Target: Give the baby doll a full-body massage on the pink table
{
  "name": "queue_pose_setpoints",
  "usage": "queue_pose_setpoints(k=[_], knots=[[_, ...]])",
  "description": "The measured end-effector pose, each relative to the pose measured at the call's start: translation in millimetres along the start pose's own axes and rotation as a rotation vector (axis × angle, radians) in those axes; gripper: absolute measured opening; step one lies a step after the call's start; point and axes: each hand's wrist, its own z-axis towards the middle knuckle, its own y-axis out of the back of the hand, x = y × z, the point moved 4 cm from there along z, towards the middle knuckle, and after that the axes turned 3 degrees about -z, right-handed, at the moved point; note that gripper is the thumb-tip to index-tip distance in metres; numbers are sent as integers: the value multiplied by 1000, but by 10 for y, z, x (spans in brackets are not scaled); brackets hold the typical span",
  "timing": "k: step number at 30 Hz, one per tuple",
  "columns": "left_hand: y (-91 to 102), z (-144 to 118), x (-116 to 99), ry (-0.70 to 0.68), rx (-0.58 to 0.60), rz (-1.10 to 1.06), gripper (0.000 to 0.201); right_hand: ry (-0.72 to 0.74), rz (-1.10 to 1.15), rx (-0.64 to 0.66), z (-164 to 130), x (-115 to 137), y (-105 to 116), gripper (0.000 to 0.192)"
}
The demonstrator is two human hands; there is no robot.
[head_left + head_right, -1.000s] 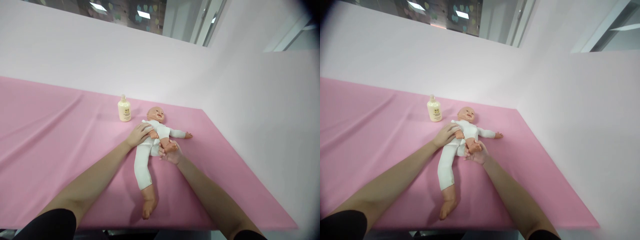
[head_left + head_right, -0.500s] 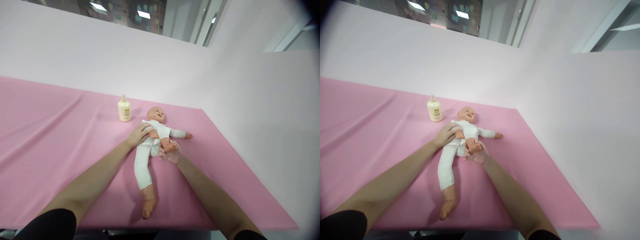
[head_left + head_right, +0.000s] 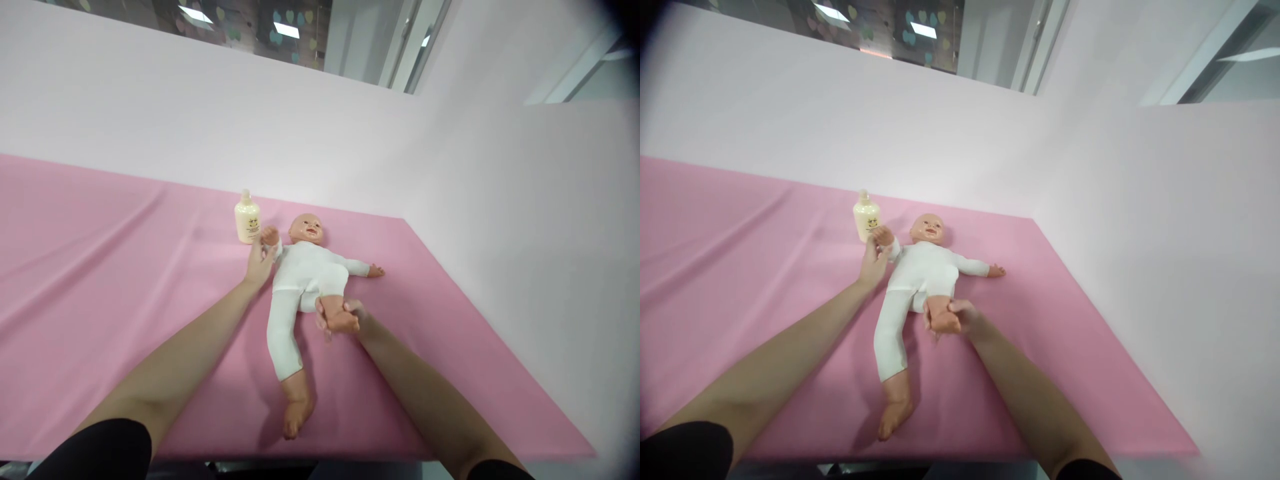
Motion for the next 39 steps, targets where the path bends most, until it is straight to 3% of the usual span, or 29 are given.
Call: queue_pose_setpoints(k=[4, 7, 11, 16, 20, 23, 26, 30, 33, 39], knots=[[210, 37, 333, 322, -355, -219, 35, -426, -215, 310, 22, -106, -226, 57], [321, 9, 581, 558, -540, -285, 26, -619, -308, 395, 46, -109, -329, 52], [357, -3, 716, 603, -590, -323, 24, -556, -340, 353, 91, -36, -416, 49], [324, -12, 616, 577, -573, -291, 24, -392, -327, 313, 69, 0, -376, 45], [248, 5, 410, 444, -456, -234, 25, -326, -190, 270, -14, -133, -145, 47], [134, 11, 196, 225, -254, -136, 35, -75, -37, 218, -33, -133, 6, 55], [-16, -24, -35, -11, 23, 63, 39, 74, 58, 19, -10, -47, 94, 50], [-194, -116, -264, -286, 383, 404, 35, 123, 183, -325, 16, 88, 122, 40], [-221, -140, -330, -360, 457, 502, 34, 144, 239, -416, 27, 122, 114, 40], [-205, -138, -327, -361, 445, 489, 34, 138, 204, -430, 48, 106, 131, 42]])
